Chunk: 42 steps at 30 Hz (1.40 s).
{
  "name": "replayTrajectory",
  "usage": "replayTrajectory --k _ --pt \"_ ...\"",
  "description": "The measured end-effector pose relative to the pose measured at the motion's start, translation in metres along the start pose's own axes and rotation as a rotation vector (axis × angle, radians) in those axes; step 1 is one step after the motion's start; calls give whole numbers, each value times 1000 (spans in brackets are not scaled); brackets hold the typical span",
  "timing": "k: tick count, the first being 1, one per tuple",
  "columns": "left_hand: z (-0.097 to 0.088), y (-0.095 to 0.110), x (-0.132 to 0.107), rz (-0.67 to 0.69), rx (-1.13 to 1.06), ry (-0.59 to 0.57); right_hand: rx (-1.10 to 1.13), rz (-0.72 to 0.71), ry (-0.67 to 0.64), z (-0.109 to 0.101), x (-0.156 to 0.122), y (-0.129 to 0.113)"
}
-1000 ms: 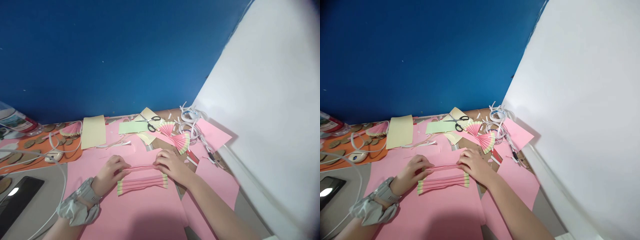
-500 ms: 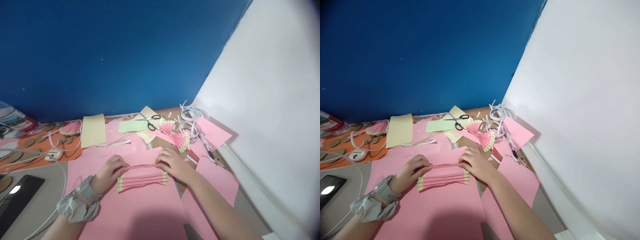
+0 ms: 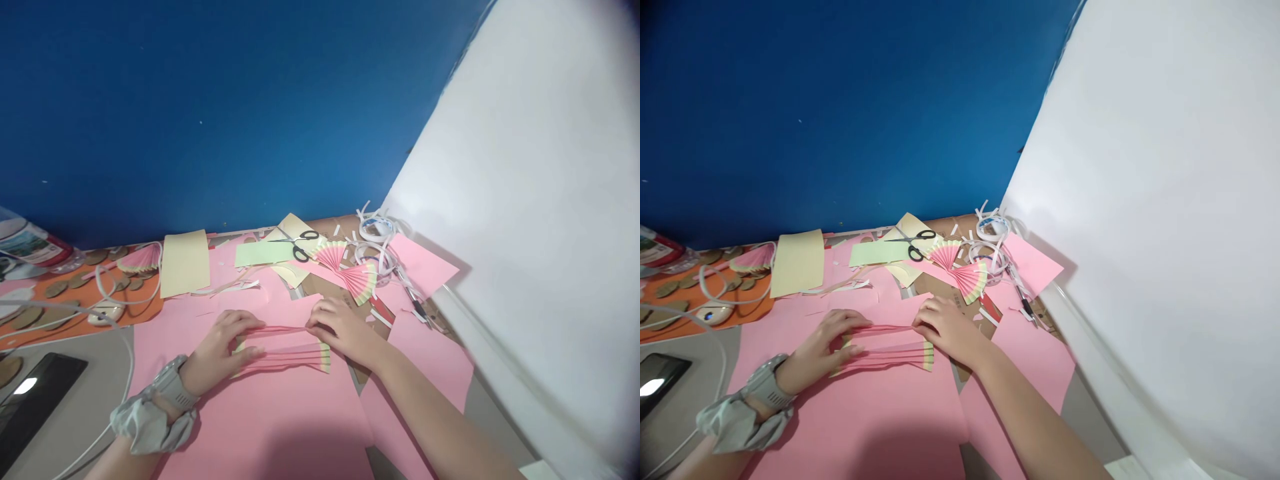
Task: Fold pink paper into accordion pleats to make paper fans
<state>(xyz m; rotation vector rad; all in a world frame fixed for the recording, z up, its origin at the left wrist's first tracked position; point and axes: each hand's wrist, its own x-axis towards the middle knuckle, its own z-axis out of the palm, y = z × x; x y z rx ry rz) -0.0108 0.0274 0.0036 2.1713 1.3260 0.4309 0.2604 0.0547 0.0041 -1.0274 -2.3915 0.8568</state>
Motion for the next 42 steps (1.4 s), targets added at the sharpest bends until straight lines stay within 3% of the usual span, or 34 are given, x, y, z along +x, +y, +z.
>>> replayTrajectory --k 7,12,16,22,27,34,42 --pt "-4 24 -1 -79 97 0 72 -16 12 -2 7 -5" --pt "-9 43 10 -78 84 -142 164 -19 -14 -3 9 -12" --pt "-9 49 27 -53 56 -240 266 62 31 -8 0 -12" --pt "-3 54 39 -101 33 -151 449 197 93 -16 -13 0" --pt "1 58 43 -124 -41 -74 781 327 127 -16 -10 -4" --pt "9 71 47 -94 -143 -1 952 286 128 -10 -8 -11" --pt "17 77 46 -79 -247 40 978 220 138 5 -4 -3"
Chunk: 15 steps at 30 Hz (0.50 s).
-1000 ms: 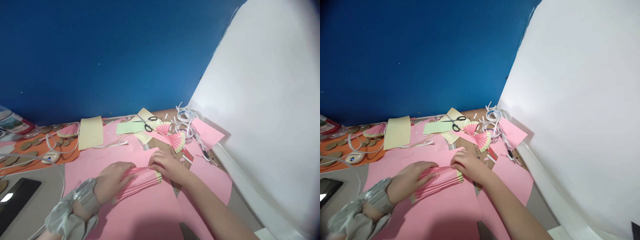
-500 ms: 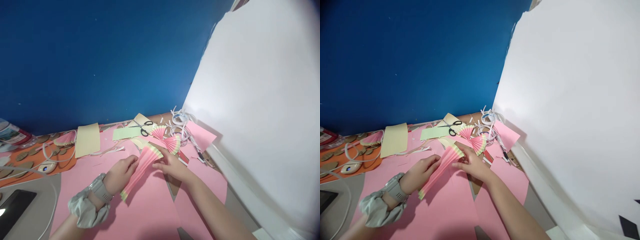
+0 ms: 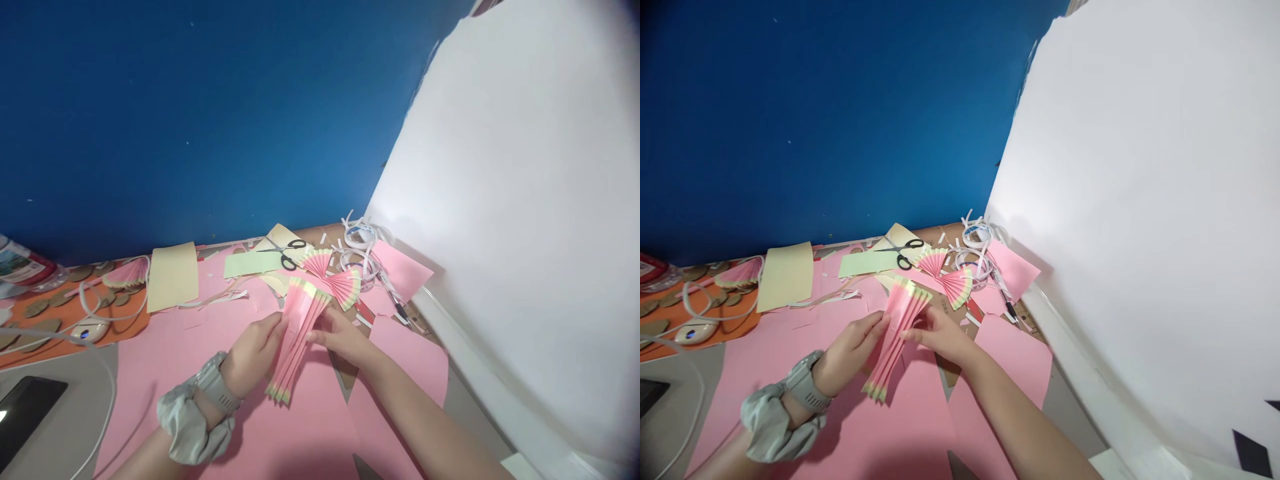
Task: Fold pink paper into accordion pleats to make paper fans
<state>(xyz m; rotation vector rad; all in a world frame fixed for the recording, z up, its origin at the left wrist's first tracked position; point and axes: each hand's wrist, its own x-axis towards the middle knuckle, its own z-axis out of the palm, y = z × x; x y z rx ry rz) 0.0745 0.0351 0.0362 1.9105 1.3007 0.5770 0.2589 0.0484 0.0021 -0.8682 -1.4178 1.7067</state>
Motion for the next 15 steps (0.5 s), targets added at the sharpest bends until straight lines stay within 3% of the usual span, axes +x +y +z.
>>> replayTrajectory --k 6,15 --pt "1 2 -4 6 -3 -36 -44 16 -27 0 -2 4" --pt "7 4 -7 -21 180 51 -43 19 -74 2 -6 0"
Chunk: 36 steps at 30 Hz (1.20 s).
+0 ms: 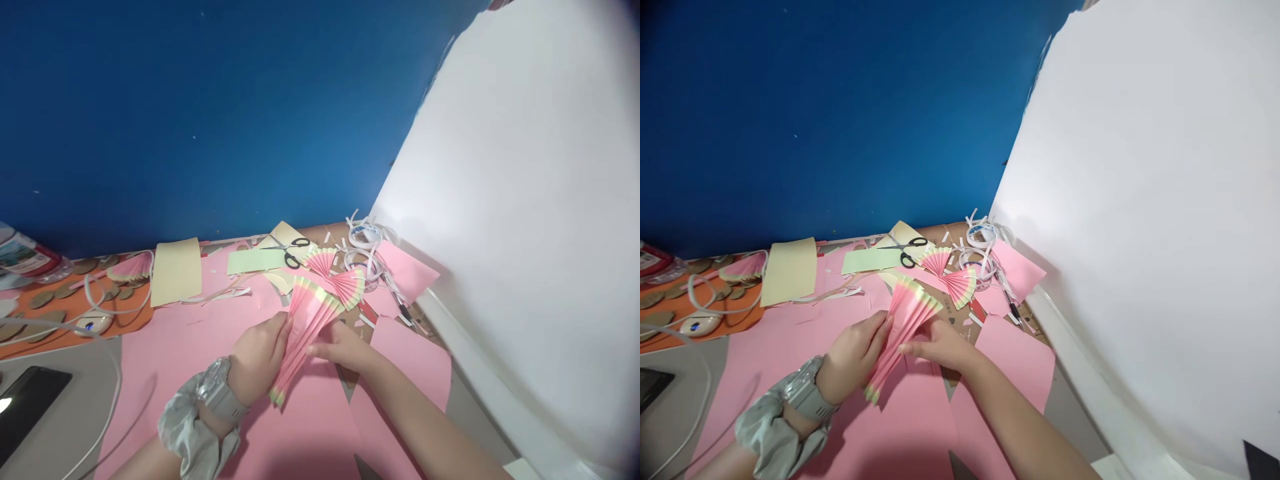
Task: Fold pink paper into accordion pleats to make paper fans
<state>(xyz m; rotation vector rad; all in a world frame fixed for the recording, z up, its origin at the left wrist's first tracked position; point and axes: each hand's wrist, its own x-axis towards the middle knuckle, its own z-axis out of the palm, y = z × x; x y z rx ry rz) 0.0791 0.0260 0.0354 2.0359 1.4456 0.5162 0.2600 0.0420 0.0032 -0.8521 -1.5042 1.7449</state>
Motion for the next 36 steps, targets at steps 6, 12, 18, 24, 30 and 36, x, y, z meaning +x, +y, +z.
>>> replayTrajectory --k 6,12,18,24,30,36 --pt "0 4 -3 22 14 -21 14 -23 78 3 4 -1" --pt "2 2 -4 40 -8 -50 21 -41 97 1 5 3" --pt "3 2 -4 37 4 -43 26 -50 111 3 6 3" --pt "9 0 -5 72 76 -12 -1 -36 120 3 7 4" --pt "12 -1 -8 99 148 54 -28 -18 120 2 7 5" --pt "20 -13 -11 203 220 81 -27 -4 101 3 7 4"
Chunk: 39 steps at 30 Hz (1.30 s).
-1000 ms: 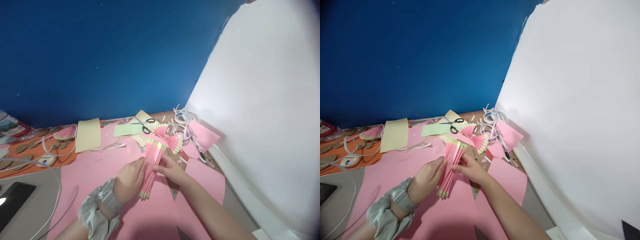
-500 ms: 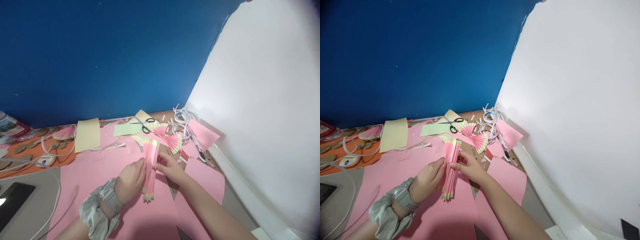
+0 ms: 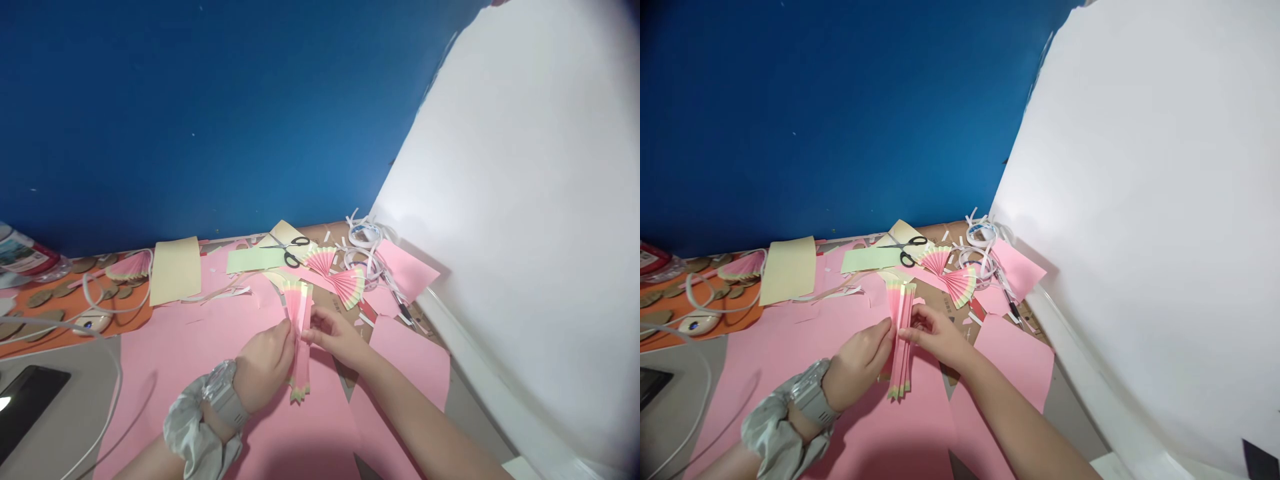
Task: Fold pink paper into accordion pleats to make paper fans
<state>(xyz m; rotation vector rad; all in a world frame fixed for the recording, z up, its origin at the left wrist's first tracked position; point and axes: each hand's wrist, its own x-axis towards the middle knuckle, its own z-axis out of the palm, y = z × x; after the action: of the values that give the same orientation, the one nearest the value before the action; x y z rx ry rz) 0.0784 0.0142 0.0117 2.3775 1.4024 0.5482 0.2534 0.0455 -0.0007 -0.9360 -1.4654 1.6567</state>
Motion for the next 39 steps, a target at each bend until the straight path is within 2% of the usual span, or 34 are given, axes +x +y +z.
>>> replayTrajectory --k 4,7,15,25,29,32,36,39 --pt "8 -4 -6 79 56 67 12 2 -7 1 0 -3" --pt "8 -3 -5 113 66 97 23 -5 -16 0 0 -3" --pt "11 -6 -4 86 98 143 23 -44 -9 -1 -1 -1" --pt "1 6 4 -59 3 53 -28 -31 1 -3 -2 1" --pt "9 0 2 -60 -10 59 -34 -4 -10 0 -4 -6" --pt "12 -1 3 -58 -30 54 -44 11 30 5 -5 -10" --pt "8 -1 8 -37 -52 -5 -42 20 84 8 -4 -5" --pt "0 -4 12 -23 -51 -56 -36 -18 135 0 -2 1"
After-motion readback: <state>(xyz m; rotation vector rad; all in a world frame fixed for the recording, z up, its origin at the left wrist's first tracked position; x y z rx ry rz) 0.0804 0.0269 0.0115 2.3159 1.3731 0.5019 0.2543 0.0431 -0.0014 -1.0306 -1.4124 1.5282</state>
